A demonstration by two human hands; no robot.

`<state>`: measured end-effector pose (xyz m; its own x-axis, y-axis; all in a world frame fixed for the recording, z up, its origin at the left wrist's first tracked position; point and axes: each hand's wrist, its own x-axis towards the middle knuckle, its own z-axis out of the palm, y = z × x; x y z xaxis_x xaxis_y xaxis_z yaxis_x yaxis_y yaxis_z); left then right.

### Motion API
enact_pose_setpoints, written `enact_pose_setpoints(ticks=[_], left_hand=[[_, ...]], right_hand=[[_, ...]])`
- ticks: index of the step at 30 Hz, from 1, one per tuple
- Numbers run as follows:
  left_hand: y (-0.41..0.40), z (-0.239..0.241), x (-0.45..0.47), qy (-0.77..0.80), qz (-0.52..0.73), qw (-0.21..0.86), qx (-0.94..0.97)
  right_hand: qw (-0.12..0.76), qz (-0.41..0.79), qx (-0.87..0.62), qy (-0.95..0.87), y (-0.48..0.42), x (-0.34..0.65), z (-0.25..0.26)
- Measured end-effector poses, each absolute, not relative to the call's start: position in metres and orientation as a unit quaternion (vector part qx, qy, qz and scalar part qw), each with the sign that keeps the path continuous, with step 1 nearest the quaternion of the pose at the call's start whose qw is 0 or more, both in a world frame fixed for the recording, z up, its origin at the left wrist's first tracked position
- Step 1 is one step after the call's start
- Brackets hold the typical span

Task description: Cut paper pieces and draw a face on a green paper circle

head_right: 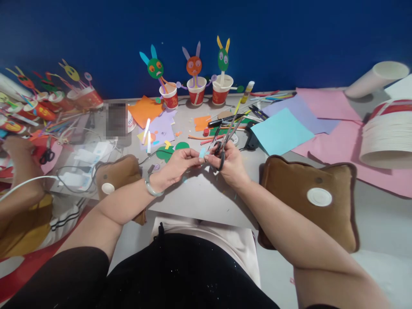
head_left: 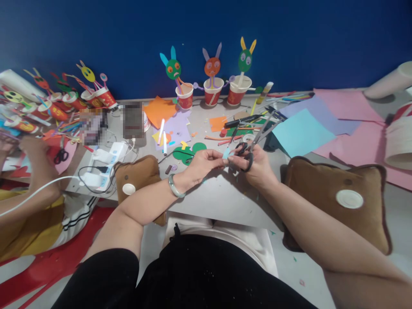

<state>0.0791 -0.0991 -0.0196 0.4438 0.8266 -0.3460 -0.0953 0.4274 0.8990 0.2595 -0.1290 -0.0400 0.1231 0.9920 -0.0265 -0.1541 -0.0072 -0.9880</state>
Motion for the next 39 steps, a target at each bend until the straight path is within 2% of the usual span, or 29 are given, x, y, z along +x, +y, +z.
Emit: enact_pose_setpoints(ticks=[9,20,39], left_hand=[[-0.097,-0.017,0.079,0.440,0.298,0.749,0.396],[-0.097,-0.016,0.079,0.444,0.282,0.747,0.406],[-0.102,-0.023,0.080,0.412,0.288,0.713,0.489]], right_hand=[[0.574,0.477,-0.504,-0.434,-0.124,0.267,-0.050],[0.559,0.504,-0.515,-0.410,-0.126,0.267,-0.042],[0.560,0.515,-0.513,-0.398,-0.126,0.265,-0.044]])
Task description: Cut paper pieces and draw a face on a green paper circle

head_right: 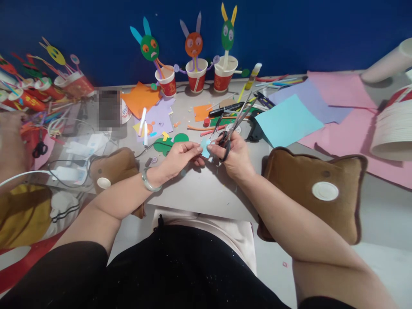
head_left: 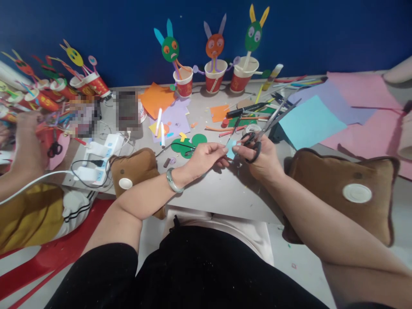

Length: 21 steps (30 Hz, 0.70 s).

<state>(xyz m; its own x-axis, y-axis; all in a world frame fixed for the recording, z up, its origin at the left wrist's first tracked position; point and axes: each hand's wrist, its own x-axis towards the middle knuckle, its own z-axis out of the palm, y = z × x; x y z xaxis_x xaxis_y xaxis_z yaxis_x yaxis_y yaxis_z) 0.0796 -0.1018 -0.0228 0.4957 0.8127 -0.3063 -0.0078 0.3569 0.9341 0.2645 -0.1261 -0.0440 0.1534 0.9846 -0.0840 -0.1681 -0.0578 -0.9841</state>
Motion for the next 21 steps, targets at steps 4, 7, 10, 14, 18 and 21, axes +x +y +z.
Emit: enact_pose_setpoints(ticks=[4,7,10,14,18,21], left_hand=[[-0.094,-0.017,0.073,0.404,0.324,0.672,0.528],[-0.087,-0.010,0.066,0.398,0.347,0.641,0.556],[-0.082,-0.006,0.062,0.404,0.355,0.619,0.572],[-0.080,-0.004,0.062,0.418,0.351,0.597,0.588],[-0.073,0.000,0.061,0.446,0.363,0.563,0.593],[-0.064,0.003,0.055,0.471,0.380,0.523,0.600]], right_hand=[[0.562,0.516,-0.514,-0.391,-0.127,0.265,-0.042],[0.570,0.513,-0.519,-0.377,-0.126,0.263,-0.041],[0.571,0.503,-0.521,-0.387,-0.125,0.262,-0.041],[0.565,0.488,-0.524,-0.409,-0.126,0.262,-0.044],[0.540,0.478,-0.542,-0.431,-0.128,0.262,-0.044],[0.511,0.486,-0.555,-0.440,-0.129,0.262,-0.042]])
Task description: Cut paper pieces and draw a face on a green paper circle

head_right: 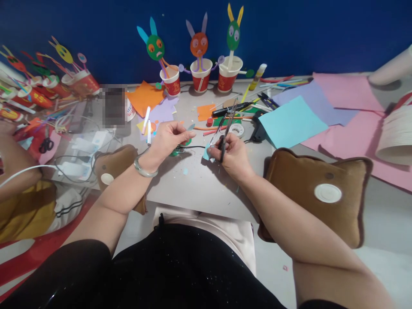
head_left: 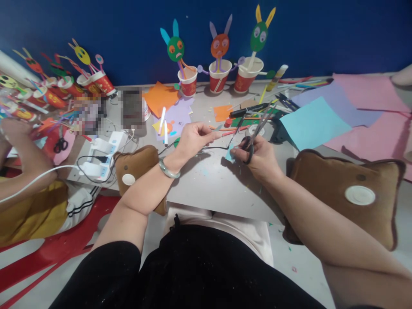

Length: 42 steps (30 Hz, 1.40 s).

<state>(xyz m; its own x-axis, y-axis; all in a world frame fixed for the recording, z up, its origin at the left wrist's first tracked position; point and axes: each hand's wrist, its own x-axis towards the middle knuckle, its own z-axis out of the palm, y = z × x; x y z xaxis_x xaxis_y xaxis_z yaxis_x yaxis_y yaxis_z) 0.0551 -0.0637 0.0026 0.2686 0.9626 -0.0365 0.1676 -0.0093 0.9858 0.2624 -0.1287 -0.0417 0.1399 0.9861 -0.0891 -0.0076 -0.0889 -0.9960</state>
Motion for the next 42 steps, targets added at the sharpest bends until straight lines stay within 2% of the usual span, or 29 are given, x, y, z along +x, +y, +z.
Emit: enact_pose_setpoints(ticks=[7,14,22,29,36,42], left_hand=[[-0.044,0.003,0.040,0.487,0.397,0.461,0.626],[-0.039,0.010,0.038,0.518,0.396,0.492,0.577],[-0.050,0.011,0.047,0.497,0.369,0.589,0.519],[-0.059,0.008,0.053,0.475,0.338,0.618,0.528],[-0.078,-0.010,0.068,0.436,0.241,0.662,0.560],[-0.080,-0.012,0.067,0.406,0.206,0.696,0.555]], right_hand=[[0.440,0.526,-0.548,-0.480,-0.131,0.259,-0.045],[0.439,0.513,-0.552,-0.489,-0.130,0.256,-0.046],[0.455,0.510,-0.543,-0.489,-0.127,0.254,-0.052],[0.489,0.523,-0.534,-0.449,-0.128,0.252,-0.046],[0.543,0.491,-0.527,-0.432,-0.131,0.254,-0.040],[0.547,0.504,-0.522,-0.417,-0.130,0.257,-0.040]])
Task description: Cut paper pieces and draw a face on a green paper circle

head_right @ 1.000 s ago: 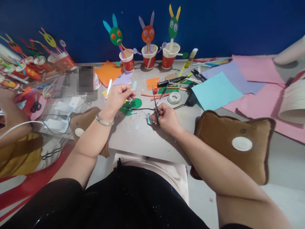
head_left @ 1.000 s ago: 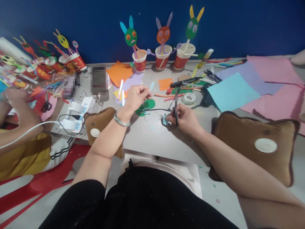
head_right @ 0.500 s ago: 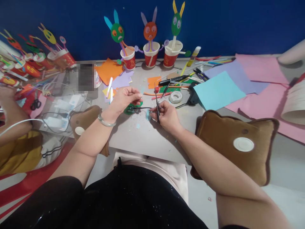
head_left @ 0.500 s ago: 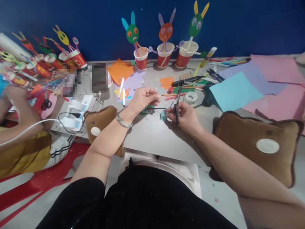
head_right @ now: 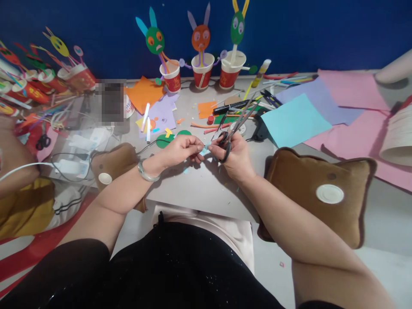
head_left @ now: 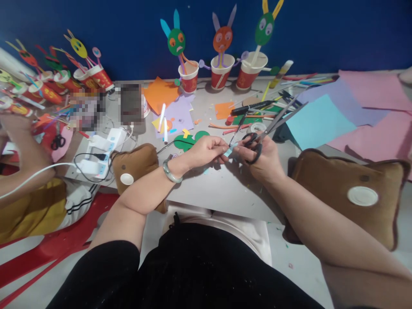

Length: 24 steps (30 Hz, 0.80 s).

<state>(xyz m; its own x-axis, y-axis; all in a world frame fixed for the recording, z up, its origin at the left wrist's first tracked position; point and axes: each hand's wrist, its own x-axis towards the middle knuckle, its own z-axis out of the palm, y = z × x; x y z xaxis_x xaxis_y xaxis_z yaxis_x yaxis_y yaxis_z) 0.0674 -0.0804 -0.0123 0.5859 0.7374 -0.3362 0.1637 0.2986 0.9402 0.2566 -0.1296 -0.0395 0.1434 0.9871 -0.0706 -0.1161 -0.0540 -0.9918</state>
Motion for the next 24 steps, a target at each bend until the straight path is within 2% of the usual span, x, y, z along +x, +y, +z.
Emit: enact_pose_setpoints(ticks=[12,24], left_hand=[[-0.087,-0.011,0.069,0.402,0.278,0.604,0.629],[-0.090,-0.015,0.071,0.384,0.258,0.617,0.637]], right_hand=[[0.539,0.506,-0.529,-0.417,-0.133,0.256,-0.036],[0.545,0.505,-0.526,-0.414,-0.133,0.254,-0.041]])
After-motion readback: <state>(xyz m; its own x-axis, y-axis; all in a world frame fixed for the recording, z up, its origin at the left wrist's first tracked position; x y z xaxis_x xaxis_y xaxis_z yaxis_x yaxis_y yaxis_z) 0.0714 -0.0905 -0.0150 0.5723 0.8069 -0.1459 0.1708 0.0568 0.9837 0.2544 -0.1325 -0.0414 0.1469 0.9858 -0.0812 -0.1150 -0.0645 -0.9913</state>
